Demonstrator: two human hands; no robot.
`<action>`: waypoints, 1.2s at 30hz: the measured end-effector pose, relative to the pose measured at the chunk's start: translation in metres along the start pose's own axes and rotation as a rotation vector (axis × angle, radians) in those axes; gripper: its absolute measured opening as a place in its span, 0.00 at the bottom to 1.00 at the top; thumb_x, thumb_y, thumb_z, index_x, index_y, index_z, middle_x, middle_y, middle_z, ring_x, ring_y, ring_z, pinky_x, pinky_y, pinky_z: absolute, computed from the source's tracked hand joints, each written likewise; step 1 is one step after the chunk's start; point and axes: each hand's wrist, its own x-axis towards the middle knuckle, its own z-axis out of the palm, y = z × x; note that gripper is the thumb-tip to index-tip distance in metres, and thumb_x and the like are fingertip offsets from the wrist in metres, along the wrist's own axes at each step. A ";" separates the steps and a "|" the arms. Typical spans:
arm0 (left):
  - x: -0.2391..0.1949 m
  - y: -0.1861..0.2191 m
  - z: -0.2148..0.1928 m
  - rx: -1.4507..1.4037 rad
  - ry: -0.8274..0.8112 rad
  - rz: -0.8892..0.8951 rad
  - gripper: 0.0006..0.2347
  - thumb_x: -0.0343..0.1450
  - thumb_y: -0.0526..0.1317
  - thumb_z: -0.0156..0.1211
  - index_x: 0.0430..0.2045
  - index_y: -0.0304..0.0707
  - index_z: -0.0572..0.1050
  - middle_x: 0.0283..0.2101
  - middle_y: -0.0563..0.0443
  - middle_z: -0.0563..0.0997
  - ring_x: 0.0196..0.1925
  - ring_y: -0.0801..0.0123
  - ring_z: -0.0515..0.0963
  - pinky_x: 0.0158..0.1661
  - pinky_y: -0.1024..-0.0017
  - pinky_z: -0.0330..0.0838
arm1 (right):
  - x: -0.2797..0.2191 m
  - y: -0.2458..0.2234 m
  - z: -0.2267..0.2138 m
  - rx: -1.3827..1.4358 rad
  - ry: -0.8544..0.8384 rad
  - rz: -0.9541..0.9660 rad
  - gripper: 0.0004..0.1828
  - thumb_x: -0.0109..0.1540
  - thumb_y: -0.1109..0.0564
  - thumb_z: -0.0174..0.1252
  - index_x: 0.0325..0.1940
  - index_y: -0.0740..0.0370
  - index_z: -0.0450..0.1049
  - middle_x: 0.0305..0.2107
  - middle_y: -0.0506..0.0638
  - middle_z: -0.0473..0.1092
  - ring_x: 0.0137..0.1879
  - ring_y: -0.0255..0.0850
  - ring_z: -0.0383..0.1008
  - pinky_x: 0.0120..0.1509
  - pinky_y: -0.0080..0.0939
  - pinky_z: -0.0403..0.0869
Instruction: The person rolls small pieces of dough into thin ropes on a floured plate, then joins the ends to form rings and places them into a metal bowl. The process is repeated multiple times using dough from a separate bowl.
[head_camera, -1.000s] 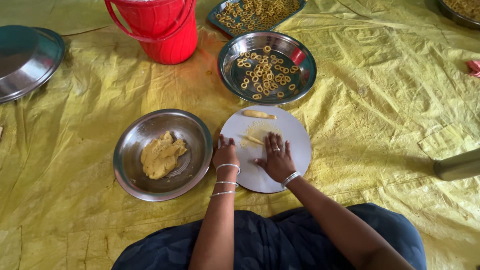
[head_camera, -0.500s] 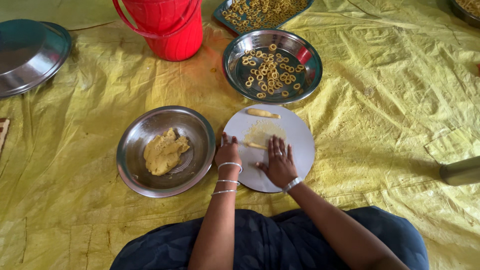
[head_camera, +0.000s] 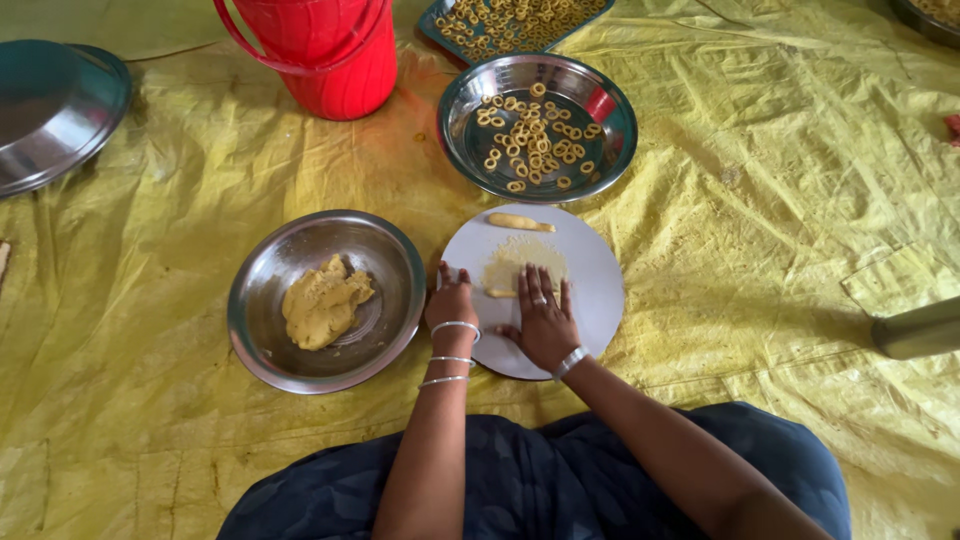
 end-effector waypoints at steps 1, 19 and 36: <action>0.000 0.000 0.005 -0.002 -0.030 -0.002 0.32 0.68 0.28 0.58 0.69 0.52 0.62 0.78 0.45 0.45 0.58 0.52 0.78 0.49 0.61 0.79 | -0.001 0.000 0.001 -0.010 -0.003 0.003 0.59 0.61 0.24 0.49 0.78 0.69 0.40 0.77 0.61 0.39 0.82 0.52 0.33 0.81 0.63 0.34; -0.006 -0.004 -0.007 -0.010 -0.110 -0.015 0.39 0.60 0.33 0.70 0.69 0.56 0.59 0.75 0.33 0.46 0.61 0.47 0.74 0.54 0.62 0.76 | 0.010 0.000 0.012 0.066 -0.053 0.057 0.58 0.62 0.25 0.48 0.78 0.71 0.38 0.77 0.65 0.33 0.82 0.60 0.29 0.81 0.60 0.38; 0.008 -0.015 0.008 -0.174 -0.077 -0.061 0.45 0.61 0.30 0.72 0.71 0.34 0.47 0.73 0.34 0.54 0.60 0.44 0.74 0.54 0.59 0.75 | 0.039 -0.020 0.024 0.067 0.053 -0.048 0.55 0.63 0.31 0.50 0.76 0.75 0.40 0.75 0.69 0.37 0.81 0.63 0.32 0.80 0.60 0.40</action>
